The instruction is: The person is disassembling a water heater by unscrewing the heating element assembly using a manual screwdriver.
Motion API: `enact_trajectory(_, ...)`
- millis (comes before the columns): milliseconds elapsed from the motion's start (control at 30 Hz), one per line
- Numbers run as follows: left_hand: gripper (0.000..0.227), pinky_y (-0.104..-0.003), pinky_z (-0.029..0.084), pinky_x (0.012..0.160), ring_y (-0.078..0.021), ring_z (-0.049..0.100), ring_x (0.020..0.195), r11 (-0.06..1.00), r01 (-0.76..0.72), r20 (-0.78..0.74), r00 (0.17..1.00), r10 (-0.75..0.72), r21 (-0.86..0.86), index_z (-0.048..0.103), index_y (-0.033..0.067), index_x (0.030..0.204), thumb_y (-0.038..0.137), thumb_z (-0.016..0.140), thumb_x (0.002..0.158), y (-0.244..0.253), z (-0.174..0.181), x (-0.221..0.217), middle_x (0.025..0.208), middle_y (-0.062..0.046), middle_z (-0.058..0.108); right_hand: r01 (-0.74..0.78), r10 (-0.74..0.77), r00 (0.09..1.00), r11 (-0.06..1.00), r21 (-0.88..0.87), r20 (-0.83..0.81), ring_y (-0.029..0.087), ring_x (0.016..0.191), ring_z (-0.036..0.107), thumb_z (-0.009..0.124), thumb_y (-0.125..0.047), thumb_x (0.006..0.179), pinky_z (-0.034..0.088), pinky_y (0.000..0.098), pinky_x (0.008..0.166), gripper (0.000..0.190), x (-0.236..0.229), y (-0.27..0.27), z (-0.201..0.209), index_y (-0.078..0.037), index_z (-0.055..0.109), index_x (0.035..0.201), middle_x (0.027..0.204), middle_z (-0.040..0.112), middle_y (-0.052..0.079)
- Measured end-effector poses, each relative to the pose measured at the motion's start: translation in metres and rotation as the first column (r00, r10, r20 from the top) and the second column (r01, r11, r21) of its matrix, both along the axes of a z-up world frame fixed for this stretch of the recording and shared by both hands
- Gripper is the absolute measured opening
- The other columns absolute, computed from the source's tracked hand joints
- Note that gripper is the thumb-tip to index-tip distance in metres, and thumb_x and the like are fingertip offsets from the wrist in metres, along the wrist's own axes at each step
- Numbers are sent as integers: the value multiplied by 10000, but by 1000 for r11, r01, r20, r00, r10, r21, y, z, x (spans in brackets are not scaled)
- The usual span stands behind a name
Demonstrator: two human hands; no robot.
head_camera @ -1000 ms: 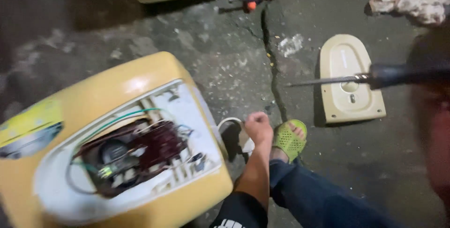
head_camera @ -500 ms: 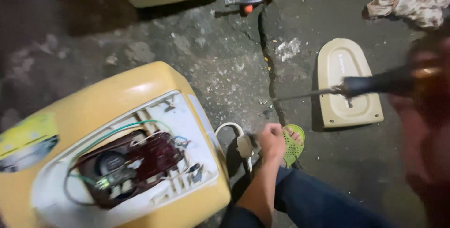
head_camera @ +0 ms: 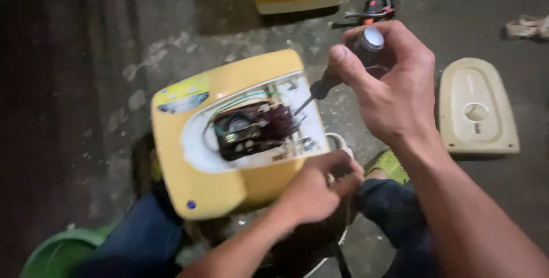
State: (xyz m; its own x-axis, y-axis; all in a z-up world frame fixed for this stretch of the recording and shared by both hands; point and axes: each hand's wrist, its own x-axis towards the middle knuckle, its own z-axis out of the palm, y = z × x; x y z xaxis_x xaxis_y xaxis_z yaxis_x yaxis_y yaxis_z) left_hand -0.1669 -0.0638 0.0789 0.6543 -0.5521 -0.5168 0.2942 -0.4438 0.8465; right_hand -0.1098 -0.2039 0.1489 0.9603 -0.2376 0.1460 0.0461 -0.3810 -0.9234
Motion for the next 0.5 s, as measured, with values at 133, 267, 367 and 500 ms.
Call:
enact_trajectory(133, 164, -308, 559, 919, -145, 689, 1033, 978, -151, 55, 988, 144, 141, 697, 171, 1091, 196, 657, 934, 72, -23, 16, 1129, -5, 748, -38, 14, 994, 972, -233, -104, 194, 895, 668, 750, -299, 970, 597, 330, 780, 286, 3, 18, -12, -87, 636, 1124, 1024, 674, 67)
enact_trajectory(267, 423, -467, 490, 1113, -247, 625, 1277, 972, -212, 287, 942, 176, 102, 573, 86, 1310, 114, 656, 897, 105, -43, 33, 1361, -90, 643, -101, 67, 992, 929, -355, -105, 214, 906, 754, 824, -306, 903, 631, 362, 784, 336, 8, 29, -28, -88, 676, 1111, 1019, 754, 79)
enact_trajectory(367, 398, -379, 436, 860, -191, 498, 1030, 964, -47, 239, 971, -17, 262, 527, 79, 1231, 367, 576, 960, 98, -49, 41, 1177, -60, 536, -117, 73, 989, 913, -391, -125, 225, 903, 774, 846, -297, 879, 644, 364, 761, 368, 16, 35, -29, -76, 685, 1126, 1038, 767, 97)
enact_trajectory(500, 428, -372, 577, 848, -194, 616, 940, 921, 129, 263, 935, -236, 368, 506, 75, 1297, 424, 528, 1049, 97, -67, 43, 1004, -98, 606, -136, 109, 990, 921, -366, -91, 246, 943, 762, 812, -257, 924, 662, 363, 776, 341, 21, 41, -30, -52, 659, 1150, 1041, 737, 118)
